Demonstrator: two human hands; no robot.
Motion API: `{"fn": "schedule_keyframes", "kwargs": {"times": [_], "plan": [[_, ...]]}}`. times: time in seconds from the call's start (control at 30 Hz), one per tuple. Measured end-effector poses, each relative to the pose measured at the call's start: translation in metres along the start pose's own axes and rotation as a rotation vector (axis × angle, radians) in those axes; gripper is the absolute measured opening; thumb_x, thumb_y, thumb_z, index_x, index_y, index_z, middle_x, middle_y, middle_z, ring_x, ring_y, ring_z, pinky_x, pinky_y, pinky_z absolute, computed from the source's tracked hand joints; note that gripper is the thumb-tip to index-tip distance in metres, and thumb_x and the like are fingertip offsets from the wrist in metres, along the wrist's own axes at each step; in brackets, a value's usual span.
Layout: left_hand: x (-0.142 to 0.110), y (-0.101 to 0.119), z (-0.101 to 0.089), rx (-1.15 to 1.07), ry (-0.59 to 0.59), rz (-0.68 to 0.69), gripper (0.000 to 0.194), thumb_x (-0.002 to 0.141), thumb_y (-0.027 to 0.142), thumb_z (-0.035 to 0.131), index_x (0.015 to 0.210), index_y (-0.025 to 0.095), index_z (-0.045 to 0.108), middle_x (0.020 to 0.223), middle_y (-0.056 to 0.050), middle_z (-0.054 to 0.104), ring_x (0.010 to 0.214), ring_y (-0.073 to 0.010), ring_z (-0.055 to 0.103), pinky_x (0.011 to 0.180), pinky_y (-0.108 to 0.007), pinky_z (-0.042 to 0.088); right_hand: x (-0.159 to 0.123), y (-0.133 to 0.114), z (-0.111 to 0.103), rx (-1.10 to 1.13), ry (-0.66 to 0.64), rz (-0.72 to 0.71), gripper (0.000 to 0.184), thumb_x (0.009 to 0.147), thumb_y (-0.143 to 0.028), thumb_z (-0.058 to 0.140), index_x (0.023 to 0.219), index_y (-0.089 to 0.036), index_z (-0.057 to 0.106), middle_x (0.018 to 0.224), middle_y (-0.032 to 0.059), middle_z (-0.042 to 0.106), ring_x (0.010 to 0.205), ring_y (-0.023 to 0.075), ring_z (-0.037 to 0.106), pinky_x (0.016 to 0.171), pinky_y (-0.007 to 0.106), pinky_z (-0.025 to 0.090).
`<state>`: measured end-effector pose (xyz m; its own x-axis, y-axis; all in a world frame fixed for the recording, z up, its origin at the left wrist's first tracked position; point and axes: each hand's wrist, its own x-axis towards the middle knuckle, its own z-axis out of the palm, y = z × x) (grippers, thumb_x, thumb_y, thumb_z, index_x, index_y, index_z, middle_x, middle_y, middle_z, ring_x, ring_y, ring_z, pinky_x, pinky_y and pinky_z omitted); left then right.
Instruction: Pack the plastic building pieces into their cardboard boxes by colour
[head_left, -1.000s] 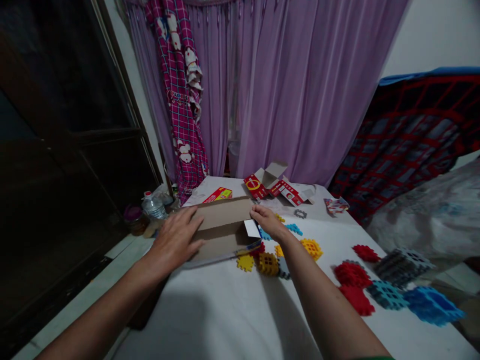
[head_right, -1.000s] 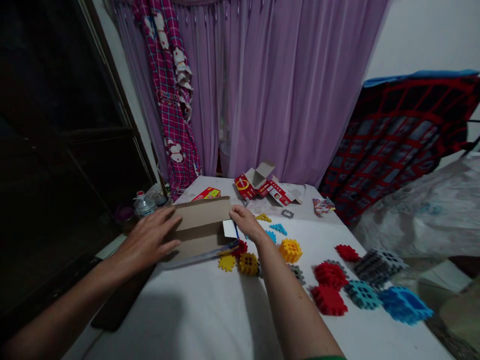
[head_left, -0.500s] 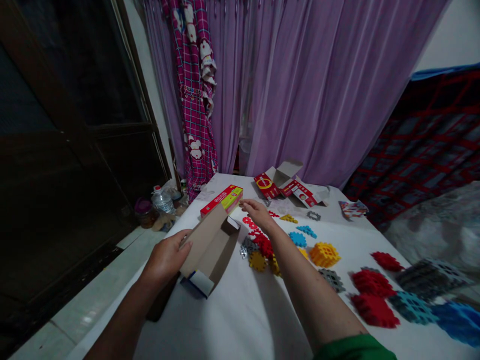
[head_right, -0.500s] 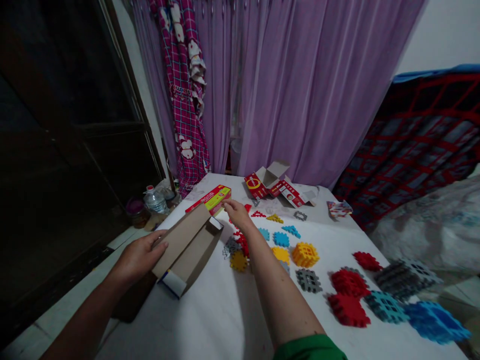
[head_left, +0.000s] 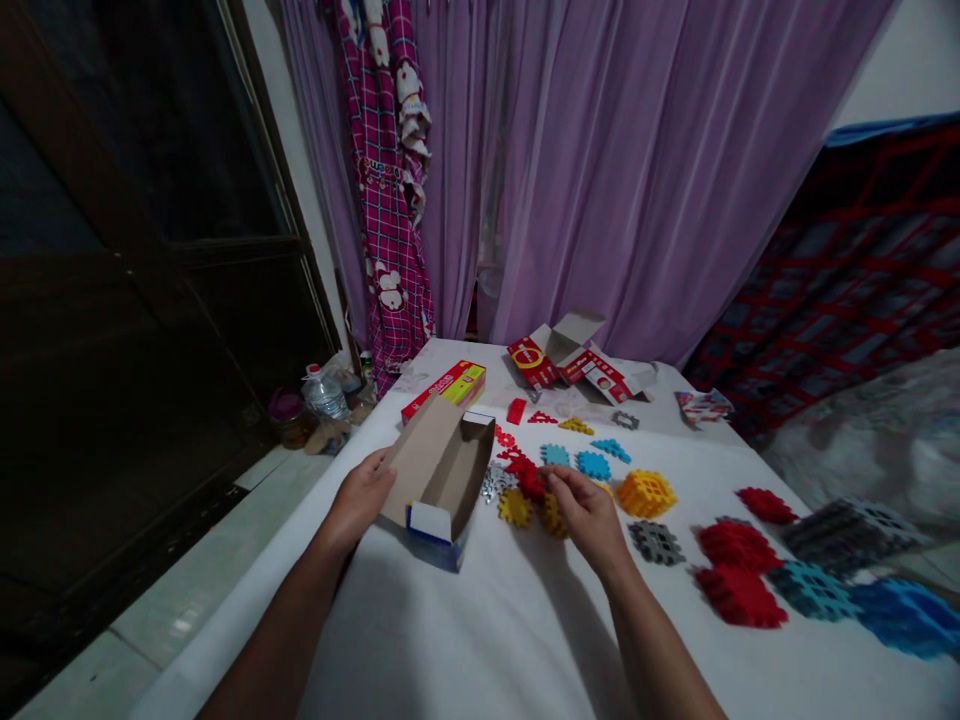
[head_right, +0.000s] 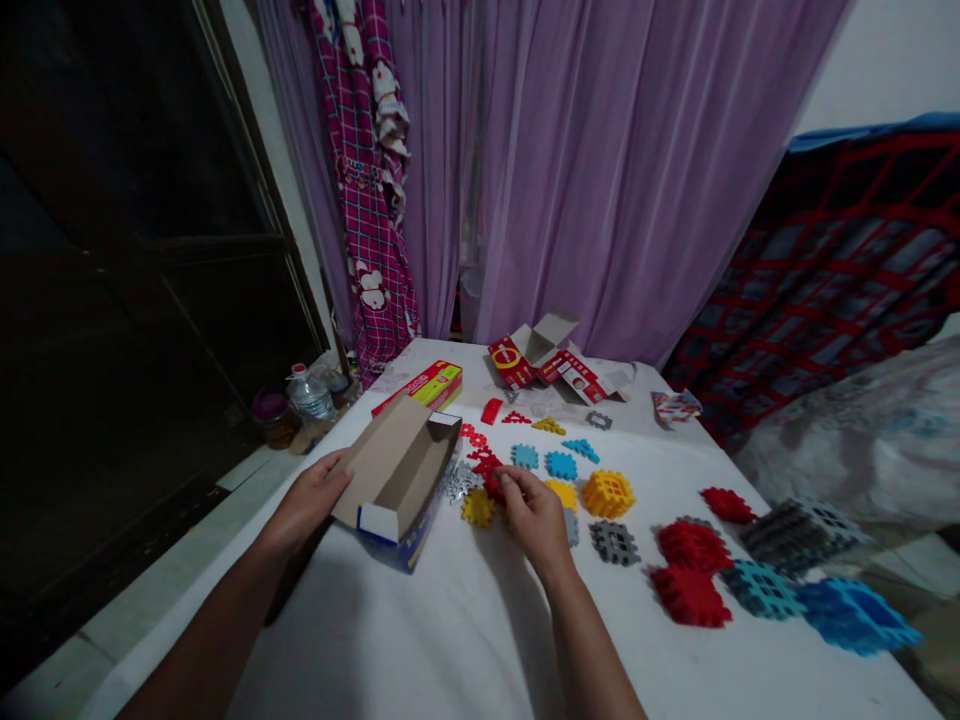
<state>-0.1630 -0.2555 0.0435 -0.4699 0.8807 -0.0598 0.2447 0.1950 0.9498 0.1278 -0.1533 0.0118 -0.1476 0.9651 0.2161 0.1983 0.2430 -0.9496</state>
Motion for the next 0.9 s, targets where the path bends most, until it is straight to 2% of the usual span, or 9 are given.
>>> {"fn": "schedule_keyframes", "kwargs": {"times": [0.13, 0.23, 0.33, 0.4, 0.47, 0.57, 0.67, 0.77, 0.9], "plan": [[0.002, -0.013, 0.011, 0.126, -0.023, 0.016, 0.045, 0.085, 0.028, 0.046, 0.127, 0.014, 0.055, 0.101, -0.006, 0.073, 0.089, -0.021, 0.069, 0.074, -0.031, 0.056, -0.012, 0.014, -0.021, 0.049, 0.18, -0.022, 0.04, 0.075, -0.054, 0.063, 0.09, -0.019, 0.075, 0.089, 0.0092, 0.076, 0.079, 0.0232, 0.069, 0.078, 0.041, 0.055], [0.002, -0.016, 0.011, 0.357, 0.014, 0.096, 0.047, 0.085, 0.027, 0.047, 0.131, 0.018, 0.053, 0.114, -0.006, 0.07, 0.103, -0.0214, 0.067, 0.087, -0.033, 0.054, -0.018, 0.027, -0.043, 0.047, 0.294, 0.007, 0.042, 0.074, -0.054, 0.065, 0.092, -0.017, 0.074, 0.086, 0.0099, 0.075, 0.074, 0.0225, 0.069, 0.073, 0.04, 0.056], [0.0, -0.011, 0.008, 0.629, 0.123, 0.211, 0.049, 0.083, 0.028, 0.052, 0.131, 0.02, 0.055, 0.133, -0.008, 0.061, 0.119, -0.0231, 0.059, 0.101, -0.035, 0.047, -0.024, 0.038, -0.061, 0.005, 0.408, 0.052, 0.045, 0.071, -0.055, 0.066, 0.093, -0.016, 0.074, 0.083, 0.0098, 0.075, 0.071, 0.0219, 0.069, 0.071, 0.038, 0.056], [-0.005, -0.005, 0.009, 0.753, 0.183, 0.293, 0.046, 0.084, 0.03, 0.054, 0.129, 0.02, 0.058, 0.138, -0.01, 0.056, 0.125, -0.0251, 0.054, 0.106, -0.039, 0.043, -0.029, 0.045, -0.068, -0.005, 0.48, 0.073, 0.048, 0.071, -0.056, 0.065, 0.095, -0.016, 0.074, 0.083, 0.0098, 0.075, 0.07, 0.0218, 0.068, 0.071, 0.037, 0.056], [-0.013, 0.002, 0.014, 0.817, 0.182, 0.4, 0.042, 0.087, 0.034, 0.053, 0.126, 0.02, 0.06, 0.139, -0.01, 0.055, 0.128, -0.026, 0.051, 0.108, -0.042, 0.041, -0.035, 0.049, -0.07, -0.006, 0.527, 0.09, 0.05, 0.071, -0.057, 0.065, 0.097, -0.014, 0.073, 0.081, 0.0099, 0.074, 0.07, 0.0222, 0.068, 0.07, 0.037, 0.056], [-0.031, 0.01, 0.031, 0.829, 0.005, 0.584, 0.04, 0.089, 0.042, 0.054, 0.124, 0.024, 0.061, 0.133, -0.008, 0.06, 0.126, -0.0237, 0.052, 0.112, -0.043, 0.035, -0.043, 0.051, -0.069, -0.016, 0.544, 0.091, 0.052, 0.071, -0.057, 0.064, 0.097, -0.013, 0.072, 0.079, 0.0099, 0.074, 0.07, 0.0224, 0.067, 0.071, 0.037, 0.055], [-0.049, 0.012, 0.054, 0.851, -0.191, 0.669, 0.043, 0.085, 0.046, 0.063, 0.123, 0.026, 0.06, 0.125, -0.005, 0.065, 0.121, -0.0236, 0.054, 0.114, -0.045, 0.028, -0.047, 0.051, -0.067, -0.044, 0.523, 0.064, 0.051, 0.073, -0.057, 0.063, 0.098, -0.013, 0.072, 0.079, 0.0098, 0.073, 0.07, 0.0214, 0.066, 0.072, 0.037, 0.055], [-0.057, 0.006, 0.071, 0.908, -0.28, 0.691, 0.045, 0.08, 0.043, 0.071, 0.12, 0.025, 0.059, 0.119, -0.005, 0.067, 0.113, -0.0228, 0.057, 0.107, -0.041, 0.035, -0.05, 0.052, -0.068, -0.07, 0.511, 0.049, 0.051, 0.075, -0.057, 0.062, 0.1, -0.013, 0.071, 0.08, 0.0096, 0.073, 0.07, 0.0208, 0.066, 0.073, 0.037, 0.055], [-0.051, 0.001, 0.078, 1.048, -0.374, 0.758, 0.044, 0.079, 0.042, 0.073, 0.114, 0.022, 0.058, 0.108, -0.004, 0.068, 0.104, -0.0225, 0.059, 0.097, -0.036, 0.04, -0.053, 0.057, -0.071, -0.094, 0.506, 0.054, 0.05, 0.075, -0.056, 0.061, 0.099, -0.014, 0.072, 0.079, 0.0091, 0.073, 0.071, 0.021, 0.066, 0.073, 0.036, 0.054]]}}
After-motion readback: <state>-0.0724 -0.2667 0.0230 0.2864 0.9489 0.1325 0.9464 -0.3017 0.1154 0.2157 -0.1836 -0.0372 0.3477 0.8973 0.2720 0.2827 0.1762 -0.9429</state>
